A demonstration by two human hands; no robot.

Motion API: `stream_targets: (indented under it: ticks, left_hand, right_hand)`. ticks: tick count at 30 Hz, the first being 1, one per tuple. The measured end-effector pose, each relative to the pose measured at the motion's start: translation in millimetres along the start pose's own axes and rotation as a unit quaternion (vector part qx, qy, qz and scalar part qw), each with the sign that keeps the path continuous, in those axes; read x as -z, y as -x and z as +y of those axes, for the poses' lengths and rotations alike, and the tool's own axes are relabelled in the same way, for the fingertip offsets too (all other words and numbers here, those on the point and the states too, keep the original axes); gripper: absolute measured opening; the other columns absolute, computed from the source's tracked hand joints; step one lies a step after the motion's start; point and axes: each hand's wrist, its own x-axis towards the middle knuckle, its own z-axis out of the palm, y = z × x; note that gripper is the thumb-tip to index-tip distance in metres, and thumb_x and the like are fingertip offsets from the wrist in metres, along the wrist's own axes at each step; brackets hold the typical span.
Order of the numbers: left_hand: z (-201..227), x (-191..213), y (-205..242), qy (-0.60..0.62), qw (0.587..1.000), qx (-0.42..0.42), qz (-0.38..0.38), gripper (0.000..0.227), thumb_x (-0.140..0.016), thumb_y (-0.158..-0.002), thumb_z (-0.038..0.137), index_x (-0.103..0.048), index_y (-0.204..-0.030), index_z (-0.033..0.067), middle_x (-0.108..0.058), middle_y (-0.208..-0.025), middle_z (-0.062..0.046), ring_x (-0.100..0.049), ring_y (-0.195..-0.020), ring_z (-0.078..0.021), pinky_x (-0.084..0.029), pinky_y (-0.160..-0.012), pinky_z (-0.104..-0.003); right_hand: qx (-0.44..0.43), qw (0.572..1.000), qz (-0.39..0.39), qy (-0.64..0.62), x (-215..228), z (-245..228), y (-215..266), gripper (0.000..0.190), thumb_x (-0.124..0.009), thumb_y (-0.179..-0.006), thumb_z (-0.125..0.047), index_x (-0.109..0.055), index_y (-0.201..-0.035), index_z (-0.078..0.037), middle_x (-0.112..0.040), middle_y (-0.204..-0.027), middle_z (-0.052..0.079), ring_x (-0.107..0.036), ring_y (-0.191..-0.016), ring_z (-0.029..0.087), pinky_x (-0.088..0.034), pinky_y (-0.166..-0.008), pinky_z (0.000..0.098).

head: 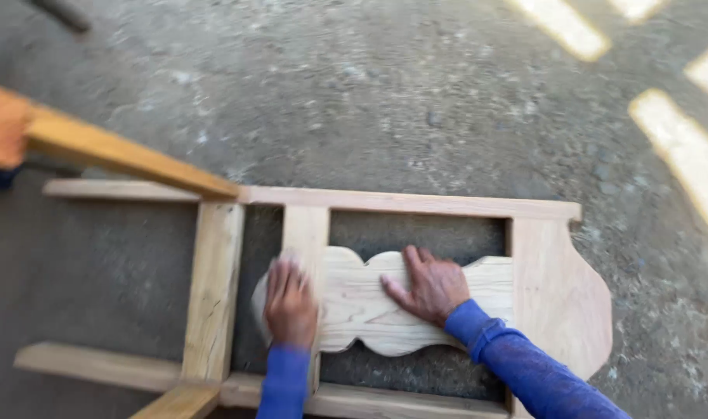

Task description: The person sands the wooden frame of a chair using sandpaper.

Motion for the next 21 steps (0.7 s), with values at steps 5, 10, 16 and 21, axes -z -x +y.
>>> stream_targets:
  ticks: [5,10,16,21]
  left_hand:
    - [10,-11,-28,0.025,0.999,0.024,0.041,0.032,-0.063,-0.096,0.013,-0.07,-0.122,-0.0046,-0.061,-0.139,-0.025,-0.056,-0.132,-0.0435,-0.045,-0.112,-0.047]
    - [8,36,99,-0.039,0.996,-0.052,-0.054,0.047,-0.06,-0.087,0.004,-0.064,-0.133,-0.0022,-0.059,-0.144,-0.022,-0.049,-0.139,-0.0399,-0.039,-0.114,-0.054]
    - [13,23,26,-0.033,0.998,-0.045,-0.019,0.041,-0.063,-0.09,0.005,-0.063,-0.13,-0.0049,-0.061,-0.138,-0.024,-0.052,-0.136,-0.041,-0.036,-0.117,-0.055]
    - [19,34,54,-0.092,0.993,-0.055,-0.042,0.05,-0.064,-0.087,0.008,-0.061,-0.134,-0.0074,-0.059,-0.141,-0.027,-0.051,-0.136,-0.043,-0.035,-0.117,-0.054]
  right_hand:
    - [-0.006,0.999,-0.025,0.029,1,2,3,0.062,-0.053,-0.092,-0.065,-0.057,-0.111,-0.006,-0.069,-0.096,0.02,-0.071,-0.072,0.041,-0.057,-0.063,0.0513]
    - [0.044,0.997,-0.015,0.065,-15,22,0,0.072,-0.047,-0.092,-0.065,-0.049,-0.133,-0.005,-0.068,-0.101,0.022,-0.072,-0.08,0.04,-0.058,-0.073,0.051]
    - [0.002,0.987,-0.056,0.15,-17,15,-4,0.078,-0.039,-0.093,-0.07,-0.044,-0.14,-0.007,-0.067,-0.106,0.024,-0.072,-0.087,0.041,-0.057,-0.083,0.0534]
    - [-0.005,0.99,-0.042,0.135,-24,17,1,0.077,-0.041,-0.092,-0.069,-0.046,-0.14,-0.008,-0.068,-0.109,0.027,-0.072,-0.093,0.044,-0.056,-0.085,0.0574]
